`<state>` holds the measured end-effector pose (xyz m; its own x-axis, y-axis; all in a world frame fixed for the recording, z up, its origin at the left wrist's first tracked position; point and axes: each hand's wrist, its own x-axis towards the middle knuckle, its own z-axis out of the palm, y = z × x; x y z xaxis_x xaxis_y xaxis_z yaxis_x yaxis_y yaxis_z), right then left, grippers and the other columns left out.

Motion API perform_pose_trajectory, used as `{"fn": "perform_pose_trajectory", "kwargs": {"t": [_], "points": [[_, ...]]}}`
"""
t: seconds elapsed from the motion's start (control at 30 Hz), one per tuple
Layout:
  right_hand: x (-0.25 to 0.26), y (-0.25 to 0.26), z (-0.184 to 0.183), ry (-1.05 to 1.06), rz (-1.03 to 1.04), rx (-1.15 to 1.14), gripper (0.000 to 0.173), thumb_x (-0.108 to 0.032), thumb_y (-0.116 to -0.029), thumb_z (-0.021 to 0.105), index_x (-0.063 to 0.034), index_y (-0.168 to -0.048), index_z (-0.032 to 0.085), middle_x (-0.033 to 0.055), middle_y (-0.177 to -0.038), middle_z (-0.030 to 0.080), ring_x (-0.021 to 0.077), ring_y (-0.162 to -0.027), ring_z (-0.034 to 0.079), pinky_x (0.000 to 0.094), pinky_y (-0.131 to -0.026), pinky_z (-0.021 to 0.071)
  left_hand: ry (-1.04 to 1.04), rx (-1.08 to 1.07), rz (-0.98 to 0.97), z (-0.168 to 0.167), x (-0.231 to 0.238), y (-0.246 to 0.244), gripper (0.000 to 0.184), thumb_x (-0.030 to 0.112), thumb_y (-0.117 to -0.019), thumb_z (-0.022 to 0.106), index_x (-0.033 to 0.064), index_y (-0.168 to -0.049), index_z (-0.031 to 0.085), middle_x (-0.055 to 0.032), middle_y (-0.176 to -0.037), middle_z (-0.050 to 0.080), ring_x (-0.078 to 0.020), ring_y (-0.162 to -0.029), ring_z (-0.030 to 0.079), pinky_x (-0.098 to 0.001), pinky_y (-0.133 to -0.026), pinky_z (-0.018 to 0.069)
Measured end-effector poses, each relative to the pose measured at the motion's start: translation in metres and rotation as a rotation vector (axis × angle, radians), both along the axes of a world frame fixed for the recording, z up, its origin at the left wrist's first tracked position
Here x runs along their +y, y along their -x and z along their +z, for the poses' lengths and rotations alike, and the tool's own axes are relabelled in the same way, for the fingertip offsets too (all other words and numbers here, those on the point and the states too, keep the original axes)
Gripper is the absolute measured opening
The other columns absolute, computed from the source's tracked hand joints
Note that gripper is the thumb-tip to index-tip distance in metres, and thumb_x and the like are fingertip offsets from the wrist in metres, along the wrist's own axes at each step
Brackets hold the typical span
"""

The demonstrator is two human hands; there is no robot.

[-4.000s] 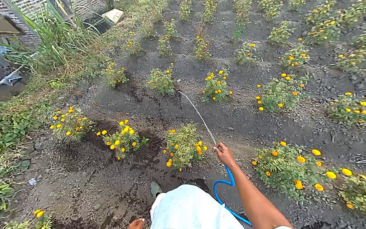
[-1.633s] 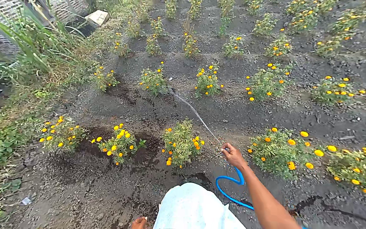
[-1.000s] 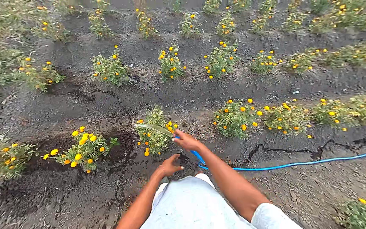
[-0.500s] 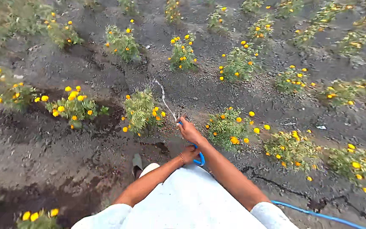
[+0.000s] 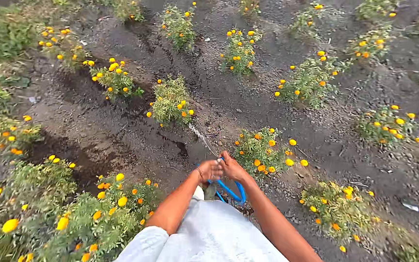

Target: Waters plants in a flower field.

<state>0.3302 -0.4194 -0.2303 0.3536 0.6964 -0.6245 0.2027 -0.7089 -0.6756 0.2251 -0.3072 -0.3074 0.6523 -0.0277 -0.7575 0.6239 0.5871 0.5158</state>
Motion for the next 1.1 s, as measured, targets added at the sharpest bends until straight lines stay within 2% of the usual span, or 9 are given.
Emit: {"fn": "perform_pose_trajectory", "kwargs": {"t": [0.2,0.3,0.43,0.47,0.53,0.6,0.8,0.9,1.1], "points": [[0.016,0.026,0.026,-0.008,0.208,-0.027,0.037,-0.023,-0.1116,0.041,-0.0042,-0.143,0.043,0.0229,-0.104,0.066,0.0361,-0.091,0.067,0.0538,-0.085,0.0537,0.246,-0.035,1.125,0.010,0.080,-0.053,0.039,0.037,-0.1125,0.032,0.0107,-0.091,0.050,-0.0037,-0.071,0.060,-0.0159,-0.060,0.062,-0.0314,-0.059,0.0565],[0.028,0.024,0.026,0.002,0.193,-0.068,0.037,-0.025,-0.1120,0.040,-0.0045,-0.143,0.043,0.0207,-0.100,0.065,0.0341,-0.086,0.067,0.0525,-0.082,0.0540,0.275,-0.091,1.290,0.008,0.105,-0.048,0.042,0.042,-0.1106,0.036,0.0159,-0.079,0.045,0.0017,-0.055,0.049,-0.0107,-0.042,0.048,-0.0254,-0.043,0.0463],[0.052,0.021,0.030,0.001,0.129,-0.090,0.037,-0.025,-0.1125,0.038,-0.0050,-0.142,0.043,0.0186,-0.096,0.063,0.0316,-0.081,0.064,0.0504,-0.078,0.0533,-0.041,0.069,1.118,0.005,0.116,-0.040,0.033,0.034,-0.1136,0.035,0.0121,-0.092,0.046,0.0010,-0.059,0.041,-0.0081,-0.040,0.037,-0.0217,-0.038,0.0361],[0.055,0.019,0.027,0.016,0.094,-0.074,0.037,-0.026,-0.1126,0.037,-0.0058,-0.143,0.042,0.0176,-0.095,0.062,0.0302,-0.078,0.063,0.0491,-0.075,0.0534,-0.156,0.083,1.011,0.005,0.113,-0.033,0.019,0.023,-0.1132,0.038,0.0090,-0.113,0.052,-0.0054,-0.074,0.051,-0.0130,-0.049,0.047,-0.0264,-0.045,0.0444],[0.055,0.015,0.013,0.059,-0.024,-0.007,0.040,-0.029,-0.1128,0.035,-0.0085,-0.147,0.039,0.0150,-0.091,0.059,0.0259,-0.067,0.058,0.0453,-0.064,0.0522,-0.259,0.010,0.627,0.001,0.105,-0.012,0.053,0.006,-0.1070,0.049,0.0143,-0.157,0.031,-0.0185,-0.136,0.055,-0.0296,-0.097,0.066,-0.0458,-0.074,0.0583],[0.053,0.008,0.004,0.077,-0.153,0.078,0.040,-0.030,-0.1132,0.034,-0.0107,-0.148,0.036,0.0115,-0.086,0.055,0.0218,-0.059,0.052,0.0409,-0.056,0.0486,-0.365,-0.068,0.242,-0.004,0.080,-0.001,0.066,0.009,-0.1028,0.060,0.0132,-0.160,0.028,-0.0206,-0.159,0.038,-0.0372,-0.124,0.060,-0.0558,-0.088,0.0565],[0.053,-0.018,0.007,0.074,-0.298,0.219,0.033,-0.032,-0.1140,0.034,-0.0137,-0.142,0.036,0.0020,-0.074,0.042,0.0129,-0.047,0.040,0.0301,-0.044,0.0407,-0.331,-0.479,-0.074,0.014,-0.062,0.019,0.033,0.001,-0.1010,0.046,-0.0123,-0.130,0.057,-0.0204,-0.122,0.064,-0.0172,-0.108,0.061,-0.0348,-0.098,0.0495],[0.044,-0.030,0.009,0.072,-0.271,0.200,0.033,-0.033,-0.1141,0.033,-0.0150,-0.142,0.036,0.0019,-0.075,0.042,0.0127,-0.047,0.040,0.0298,-0.043,0.0403,-0.276,-0.539,-0.141,0.025,-0.107,0.021,0.041,0.006,-0.0997,0.045,-0.0135,-0.135,0.049,-0.0230,-0.122,0.063,-0.0205,-0.109,0.061,-0.0368,-0.100,0.0483],[-0.026,-0.046,-0.009,0.029,-0.147,0.044,0.037,-0.031,-0.1139,0.032,-0.0116,-0.145,0.038,0.0076,-0.081,0.050,0.0176,-0.054,0.048,0.0358,-0.050,0.0458,-0.587,-0.488,-0.198,0.010,-0.183,-0.003,0.039,0.018,-0.1110,0.037,-0.0120,-0.115,0.062,-0.0198,-0.100,0.070,-0.0233,-0.092,0.067,-0.0427,-0.093,0.0519]]}}
